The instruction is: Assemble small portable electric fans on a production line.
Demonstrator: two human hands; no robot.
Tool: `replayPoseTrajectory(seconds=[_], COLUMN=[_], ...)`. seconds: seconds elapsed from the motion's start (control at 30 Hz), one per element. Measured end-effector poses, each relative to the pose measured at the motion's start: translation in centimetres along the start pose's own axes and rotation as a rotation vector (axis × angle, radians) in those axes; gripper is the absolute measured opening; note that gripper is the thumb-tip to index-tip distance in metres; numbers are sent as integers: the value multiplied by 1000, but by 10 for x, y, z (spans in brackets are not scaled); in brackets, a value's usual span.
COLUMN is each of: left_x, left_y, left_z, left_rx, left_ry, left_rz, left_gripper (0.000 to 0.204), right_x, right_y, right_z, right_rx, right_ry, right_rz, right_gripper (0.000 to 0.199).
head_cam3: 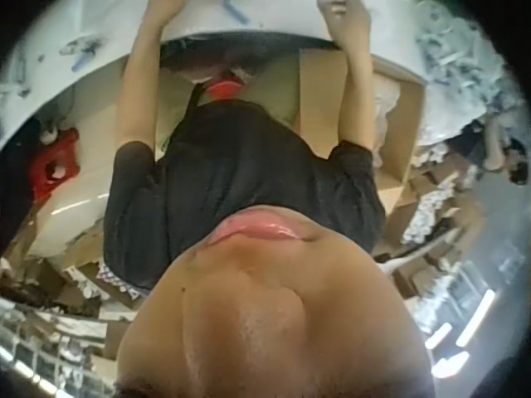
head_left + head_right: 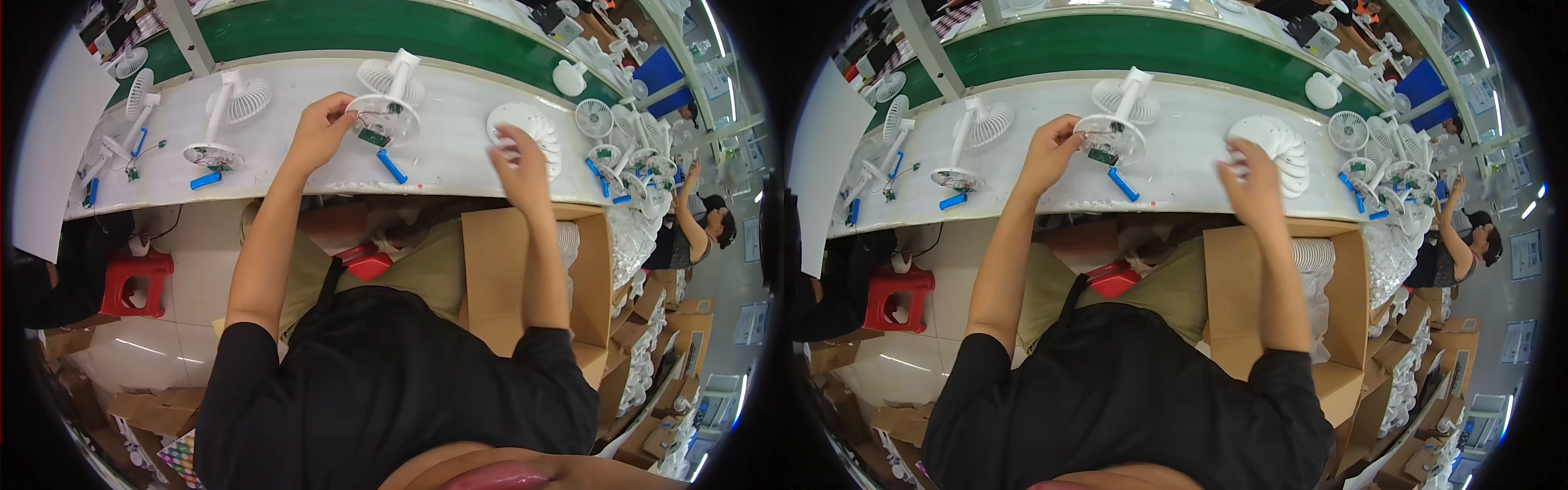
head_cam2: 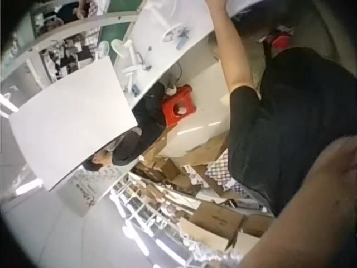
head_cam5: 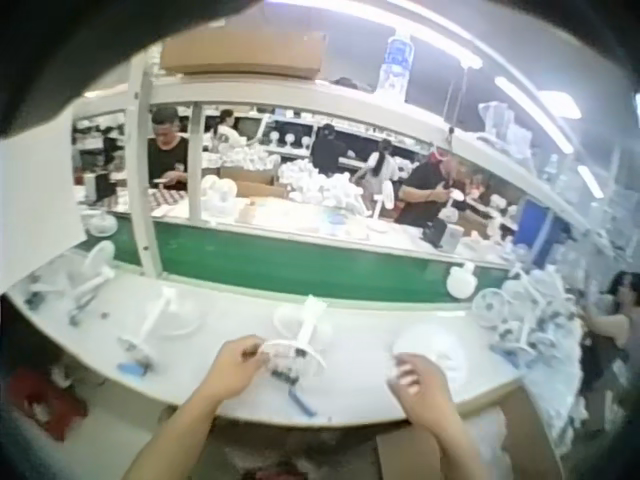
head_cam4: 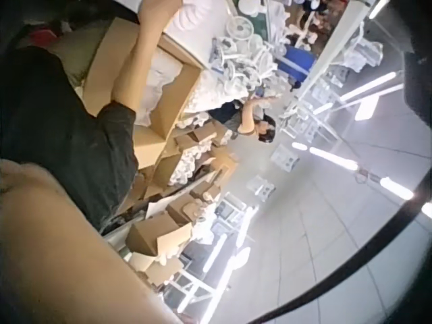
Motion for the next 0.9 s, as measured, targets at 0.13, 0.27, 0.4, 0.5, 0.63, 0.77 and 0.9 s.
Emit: replayPoseTrajectory(seconds=[0.13,0.27,0.4,0.5,0.63,0.77,0.9], left_x=[47,93,83,87,112,101,101], left_y=[15,4,-10,-13,-14,-15,-6], left_z=[-14,-37,-84,-95,-83,-83,-83], left_rx=[115,447,548,557,572,565,565], left_ry=[-72,-21,28,77,52,142,192], left_rz=[-83,-131,-28,72,221,137,13], left_gripper=[15,11,11,11,15,16,17], right_x=[-50,-60,-70,-85,-104,-168,-179], right_y=[70,83,119,122,103,88,86], right_z=[18,17,-20,-32,-26,-35,-32], right_rx=[-49,-12,139,264,358,444,276], right_ry=[-95,-102,-134,-194,-213,-506,-590], right_rz=[502,597,605,562,742,209,88], right_gripper=[40,34,27,23,23,23,22])
Point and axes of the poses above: each hand's wrist, its own z-axis towards the middle knuckle, its own y-axis out of the palm, x = y × z, the point moved 10 cm from there along z, towards the middle knuckle, and after that the axes turned 9 degrees about z, right-handed, at the moved point
